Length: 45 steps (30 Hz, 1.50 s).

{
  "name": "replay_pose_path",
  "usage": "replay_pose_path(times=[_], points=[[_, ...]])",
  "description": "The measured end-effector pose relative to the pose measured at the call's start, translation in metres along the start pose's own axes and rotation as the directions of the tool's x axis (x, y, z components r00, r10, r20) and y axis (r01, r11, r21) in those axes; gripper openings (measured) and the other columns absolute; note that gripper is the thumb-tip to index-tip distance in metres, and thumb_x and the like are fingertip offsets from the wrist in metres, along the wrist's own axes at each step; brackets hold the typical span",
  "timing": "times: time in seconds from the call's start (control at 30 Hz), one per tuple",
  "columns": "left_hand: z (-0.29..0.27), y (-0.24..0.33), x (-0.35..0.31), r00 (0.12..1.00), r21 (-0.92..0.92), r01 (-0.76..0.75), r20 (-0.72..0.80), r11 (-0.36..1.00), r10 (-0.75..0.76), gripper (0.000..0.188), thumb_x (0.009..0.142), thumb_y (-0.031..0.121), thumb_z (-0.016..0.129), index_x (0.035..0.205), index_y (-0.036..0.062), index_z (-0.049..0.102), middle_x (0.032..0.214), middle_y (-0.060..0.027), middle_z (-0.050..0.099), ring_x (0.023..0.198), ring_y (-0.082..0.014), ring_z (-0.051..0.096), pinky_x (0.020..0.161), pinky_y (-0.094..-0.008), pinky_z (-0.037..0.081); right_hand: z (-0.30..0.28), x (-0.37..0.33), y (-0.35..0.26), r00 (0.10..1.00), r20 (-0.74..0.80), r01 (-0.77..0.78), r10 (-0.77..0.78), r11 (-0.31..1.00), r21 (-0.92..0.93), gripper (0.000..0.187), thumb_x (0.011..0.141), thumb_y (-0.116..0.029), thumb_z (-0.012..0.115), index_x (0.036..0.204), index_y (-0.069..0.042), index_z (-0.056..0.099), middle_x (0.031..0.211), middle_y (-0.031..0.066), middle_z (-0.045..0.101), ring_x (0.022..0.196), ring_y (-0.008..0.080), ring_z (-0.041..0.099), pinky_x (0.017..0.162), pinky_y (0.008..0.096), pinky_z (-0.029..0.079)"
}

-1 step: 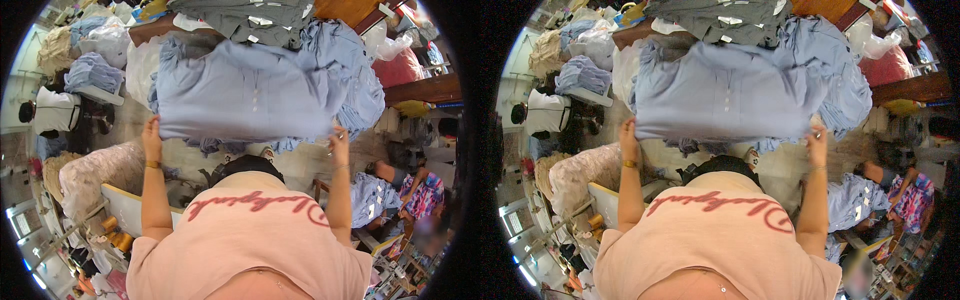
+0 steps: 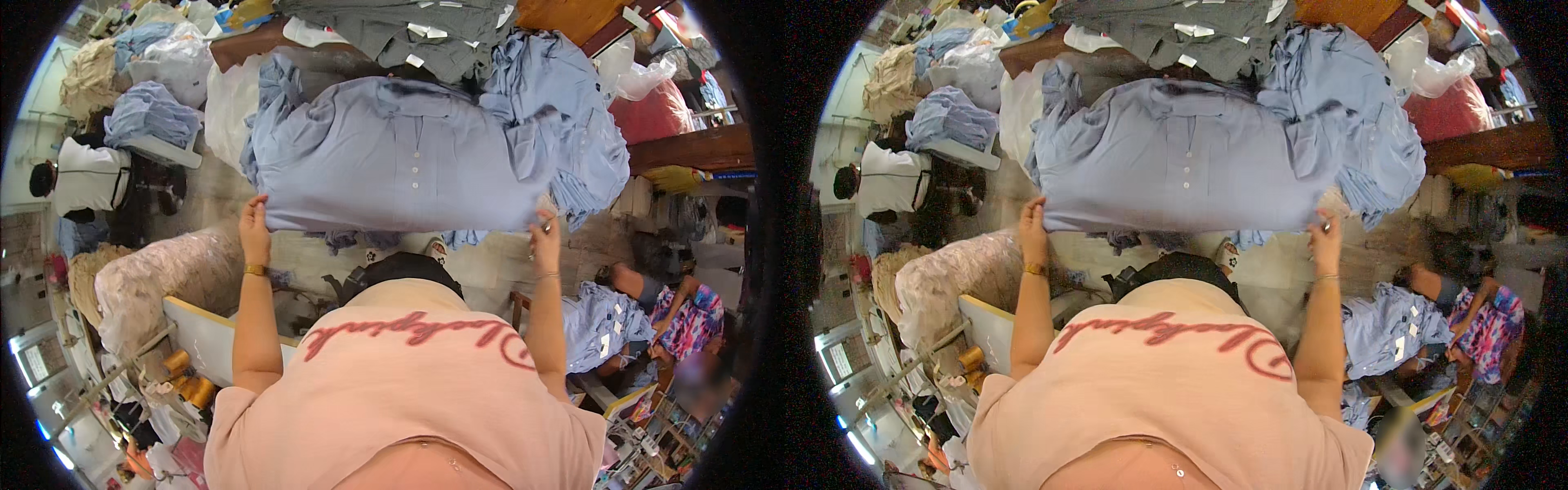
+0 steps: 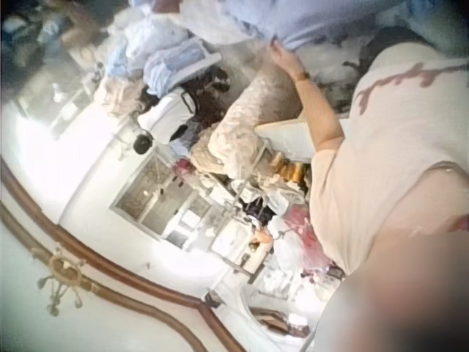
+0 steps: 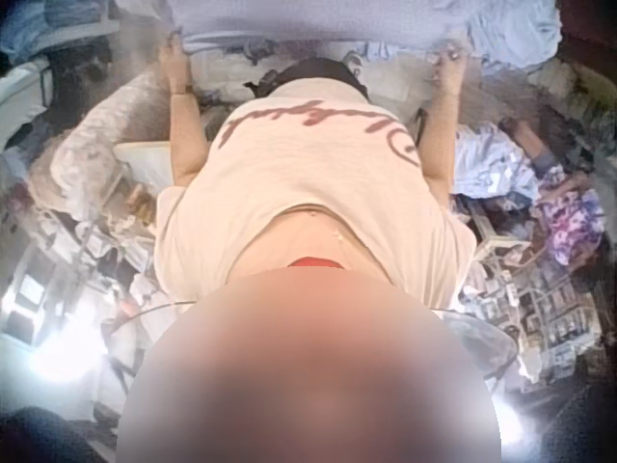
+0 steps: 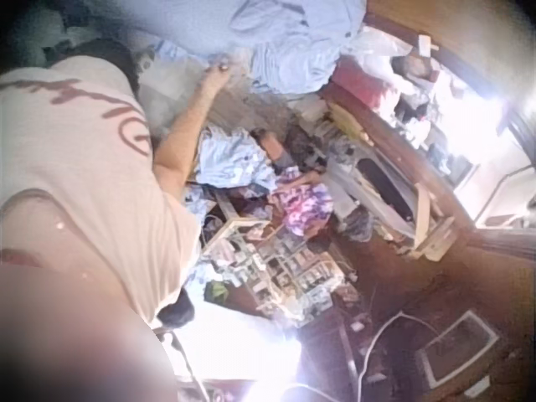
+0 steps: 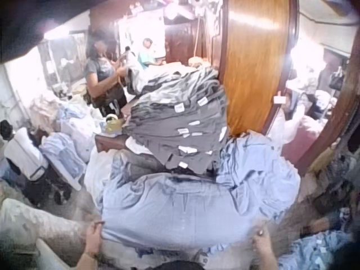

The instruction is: The person buttons the front placket of light blue shirts one by one. They pick up each shirt, align the buttonholes, fasten the buttons, and place the finished shirt on a growing stack. The workspace is cluttered with piles of shirts and sewing materials.

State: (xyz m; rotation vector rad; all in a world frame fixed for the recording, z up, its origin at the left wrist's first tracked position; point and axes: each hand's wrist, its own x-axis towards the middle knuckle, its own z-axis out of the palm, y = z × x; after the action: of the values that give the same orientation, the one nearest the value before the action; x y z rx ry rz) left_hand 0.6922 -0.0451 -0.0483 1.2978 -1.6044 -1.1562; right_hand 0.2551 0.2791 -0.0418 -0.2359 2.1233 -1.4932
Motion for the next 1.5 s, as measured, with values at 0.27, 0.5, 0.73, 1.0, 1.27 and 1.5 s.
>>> replay_pose_path(times=[0.27,0.5,0.73,1.0,1.27,1.5], points=[[0.0,-0.014,-0.016,0.989,0.465,0.049,0.102,0.884,-0.109,0.019,0.085,0.016,0.049,0.102,0.011,0.057,0.096,-0.0108,0.062,0.087,-0.0202,0.058,0.078,-0.0292,0.042,-0.014,0.017,0.077,0.978,0.181,0.16,-0.1,0.921,-0.355,0.019,0.079,-0.005,0.055,0.097,-0.006,0.06,0.06,-0.0061,0.039,0.051,0.0048,0.035,0.046,0.0212,0.03],[0.063,0.024,-0.027,0.945,0.883,-0.247,0.129,0.4,0.299,0.034,0.072,0.011,0.056,0.105,0.0187,0.055,0.091,-0.0078,0.056,0.091,-0.0262,0.051,0.079,-0.0373,0.038,0.002,0.012,0.082,0.966,0.195,0.256,-0.171,0.751,-0.608,0.025,0.076,-0.008,0.058,0.101,-0.006,0.058,0.086,0.0072,0.05,0.072,0.0183,0.048,0.065,0.0299,0.04],[0.2,0.082,-0.041,0.707,0.422,-0.697,0.543,0.58,0.453,0.029,0.068,0.02,0.067,0.095,0.0132,0.061,0.092,-0.005,0.056,0.085,-0.0221,0.052,0.075,-0.0363,0.037,0.037,0.014,0.084,0.939,0.191,0.342,-0.286,0.722,-0.602,0.034,0.07,-0.001,0.06,0.101,0.0,0.046,0.098,0.0166,0.051,0.087,0.0256,0.054,0.071,0.0328,0.046],[0.212,0.052,-0.047,0.776,0.471,-0.629,0.427,0.619,0.463,0.009,0.069,0.019,0.065,0.074,0.0123,0.063,0.075,-0.0004,0.056,0.075,-0.0202,0.053,0.07,-0.0332,0.038,0.057,0.0,0.034,0.882,0.468,0.107,0.057,0.943,-0.316,0.037,0.076,-0.012,0.06,0.107,0.0,0.045,0.095,0.0155,0.054,0.081,0.0308,0.055,0.072,0.036,0.044],[0.208,0.077,-0.067,0.832,0.485,-0.553,0.291,0.677,0.472,0.006,0.071,0.016,0.064,0.072,0.0105,0.063,0.072,-0.0021,0.057,0.065,-0.0213,0.053,0.063,-0.0326,0.042,0.114,-0.004,-0.007,0.597,0.717,0.759,-0.359,0.541,-0.361,0.03,0.081,-0.025,0.054,0.1,-0.003,0.046,0.092,0.0151,0.055,0.081,0.0305,0.057,0.064,0.0388,0.047],[0.209,0.083,-0.062,0.827,0.42,-0.562,0.309,0.712,0.471,0.008,0.073,0.017,0.064,0.072,0.0093,0.063,0.066,-0.0033,0.056,0.056,-0.0215,0.051,0.055,-0.0322,0.039,0.157,-0.004,-0.025,0.543,0.768,0.813,-0.339,0.442,-0.38,0.023,0.082,-0.025,0.051,0.092,-0.005,0.047,0.09,0.015,0.056,0.078,0.033,0.058,0.064,0.0412,0.047]])
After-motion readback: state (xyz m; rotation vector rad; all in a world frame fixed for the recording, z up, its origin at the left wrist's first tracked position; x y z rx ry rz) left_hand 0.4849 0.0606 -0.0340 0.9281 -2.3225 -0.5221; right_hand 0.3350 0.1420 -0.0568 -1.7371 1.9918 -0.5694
